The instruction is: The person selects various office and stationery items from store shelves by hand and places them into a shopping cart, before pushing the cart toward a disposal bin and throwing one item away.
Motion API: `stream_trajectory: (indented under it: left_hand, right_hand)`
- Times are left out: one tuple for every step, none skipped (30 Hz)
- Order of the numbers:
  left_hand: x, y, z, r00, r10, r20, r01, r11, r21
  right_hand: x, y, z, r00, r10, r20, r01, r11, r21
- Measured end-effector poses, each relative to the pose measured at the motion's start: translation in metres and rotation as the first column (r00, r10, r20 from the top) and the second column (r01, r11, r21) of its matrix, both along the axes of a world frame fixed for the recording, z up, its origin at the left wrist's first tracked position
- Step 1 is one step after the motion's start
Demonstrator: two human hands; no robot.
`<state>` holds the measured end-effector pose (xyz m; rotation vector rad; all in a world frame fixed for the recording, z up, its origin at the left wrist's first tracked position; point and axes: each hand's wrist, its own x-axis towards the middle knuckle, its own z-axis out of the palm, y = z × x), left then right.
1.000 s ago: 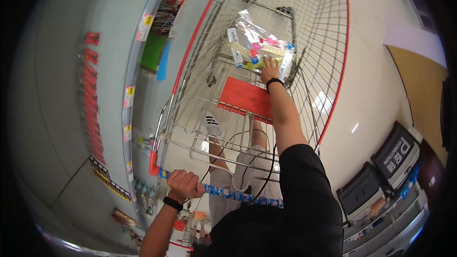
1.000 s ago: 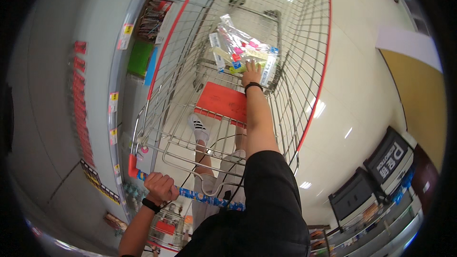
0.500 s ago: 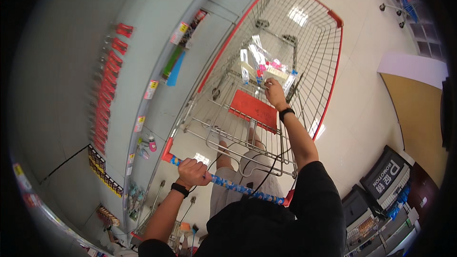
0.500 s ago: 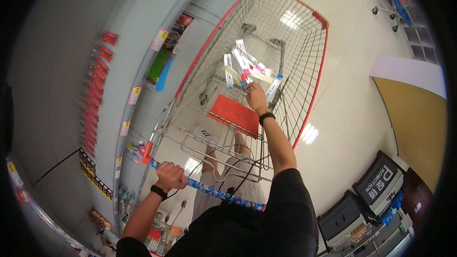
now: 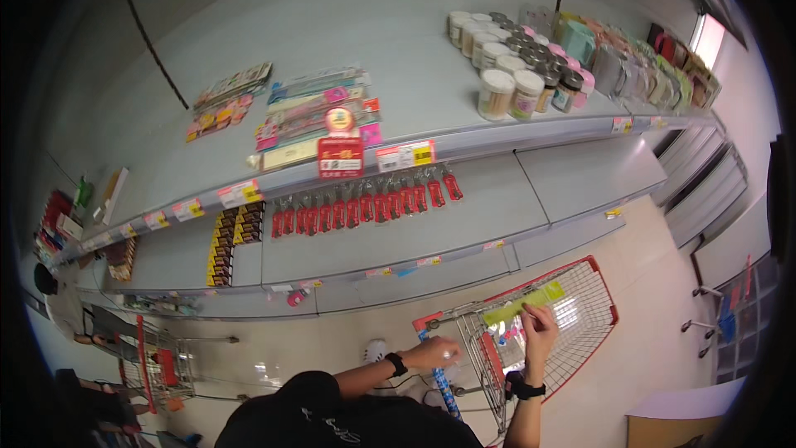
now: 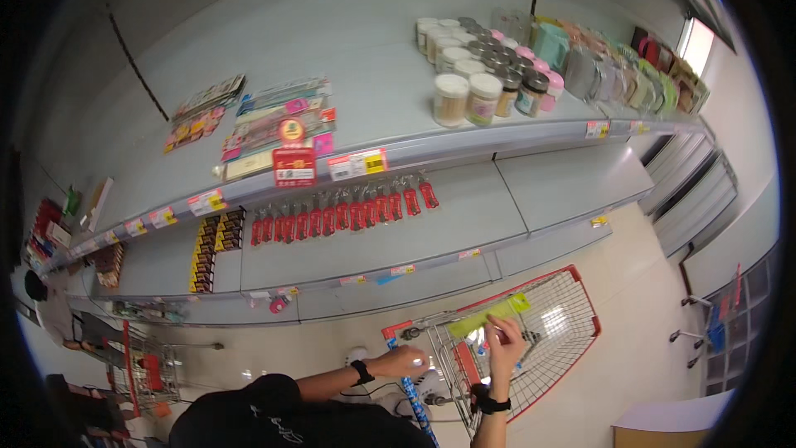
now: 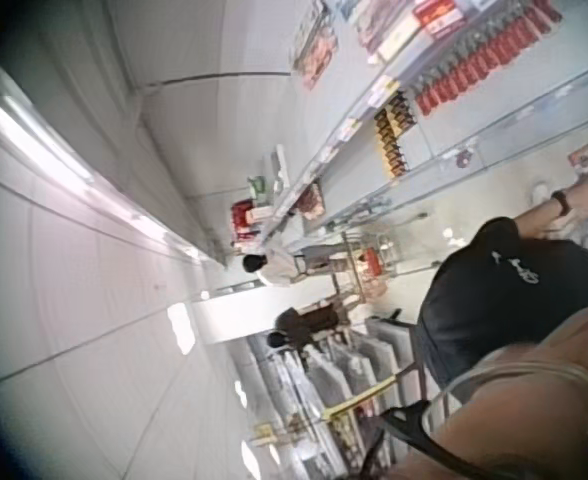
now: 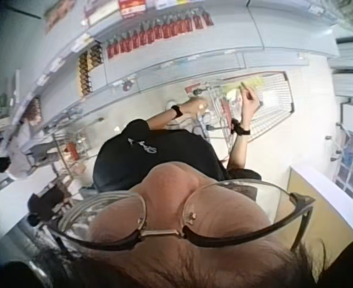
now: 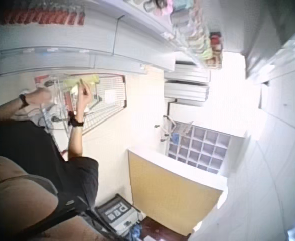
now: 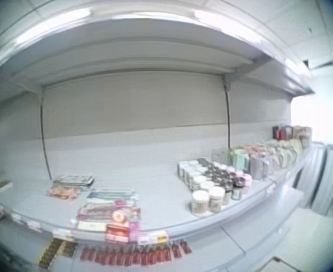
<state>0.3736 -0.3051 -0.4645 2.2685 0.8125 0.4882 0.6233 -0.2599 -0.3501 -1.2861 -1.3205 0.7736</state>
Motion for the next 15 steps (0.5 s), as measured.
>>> stream_trajectory:
  left_hand:
    - [-0.008, 0.002, 0.021, 0.939, 0.172, 0.298, -0.143, 0.983, -0.116]
    - [-0.015, 0.008, 0.041, 0.767, 0.340, 0.545, -0.225, 0.937, -0.268]
    - [-0.027, 0.012, 0.063, 0.697, 0.372, 0.613, -0.215, 0.924, -0.316]
    - [-0.050, 0.017, 0.095, 0.630, 0.412, 0.658, -0.175, 0.901, -0.397]
    - [-0.073, 0.021, 0.128, 0.562, 0.456, 0.690, -0.131, 0.873, -0.470]
    - [-0.105, 0.023, 0.165, 0.507, 0.513, 0.692, -0.062, 0.823, -0.564]
    - [-0.133, 0.024, 0.192, 0.436, 0.500, 0.749, -0.057, 0.845, -0.531]
    - [-0.157, 0.022, 0.216, 0.363, 0.476, 0.801, -0.048, 0.868, -0.494]
    - [-0.178, 0.019, 0.234, 0.283, 0.454, 0.845, -0.102, 0.890, -0.444]
    - [-0.206, 0.012, 0.255, 0.218, 0.431, 0.876, -0.183, 0.899, -0.397]
    - [-0.229, 0.009, 0.273, 0.184, 0.422, 0.887, -0.282, 0.888, -0.364]
    - [-0.248, 0.010, 0.291, 0.152, 0.410, 0.899, -0.375, 0.866, -0.331]
    - [-0.264, 0.019, 0.309, 0.142, 0.375, 0.916, -0.433, 0.856, -0.283]
    - [-0.282, 0.028, 0.331, 0.136, 0.337, 0.932, -0.502, 0.834, -0.229]
    - [-0.304, 0.032, 0.354, 0.205, 0.316, 0.926, -0.528, 0.832, -0.167]
  right_hand:
    - [-0.030, -0.002, 0.027, 0.999, 0.049, -0.018, -0.049, 0.999, -0.005]
    - [-0.061, -0.002, 0.052, 0.995, 0.089, -0.035, -0.089, 0.996, -0.011]
    - [-0.089, -0.006, 0.077, 0.989, 0.144, -0.027, -0.144, 0.990, 0.011]
    - [-0.117, -0.008, 0.101, 0.980, 0.197, -0.012, -0.197, 0.980, 0.030]
    - [-0.150, -0.008, 0.118, 0.971, 0.225, -0.077, -0.218, 0.971, 0.096]
    - [-0.181, -0.004, 0.134, 0.956, 0.259, -0.140, -0.235, 0.958, 0.163]
    - [-0.207, 0.000, 0.150, 0.951, 0.277, -0.136, -0.252, 0.952, 0.176]
    - [-0.228, 0.002, 0.166, 0.949, 0.288, -0.128, -0.261, 0.946, 0.193]
    - [-0.248, 0.005, 0.176, 0.930, 0.322, -0.179, -0.279, 0.933, 0.226]
    - [-0.272, 0.007, 0.184, 0.895, 0.369, -0.251, -0.302, 0.915, 0.267]
    - [-0.291, 0.009, 0.191, 0.912, 0.346, -0.220, -0.285, 0.921, 0.266]
    - [-0.307, 0.013, 0.199, 0.929, 0.319, -0.189, -0.265, 0.928, 0.263]
    - [-0.324, 0.023, 0.214, 0.924, 0.356, -0.141, -0.301, 0.903, 0.305]
    - [-0.344, 0.034, 0.235, 0.910, 0.404, -0.096, -0.349, 0.870, 0.349]
    - [-0.365, 0.041, 0.256, 0.887, 0.454, -0.087, -0.390, 0.835, 0.388]
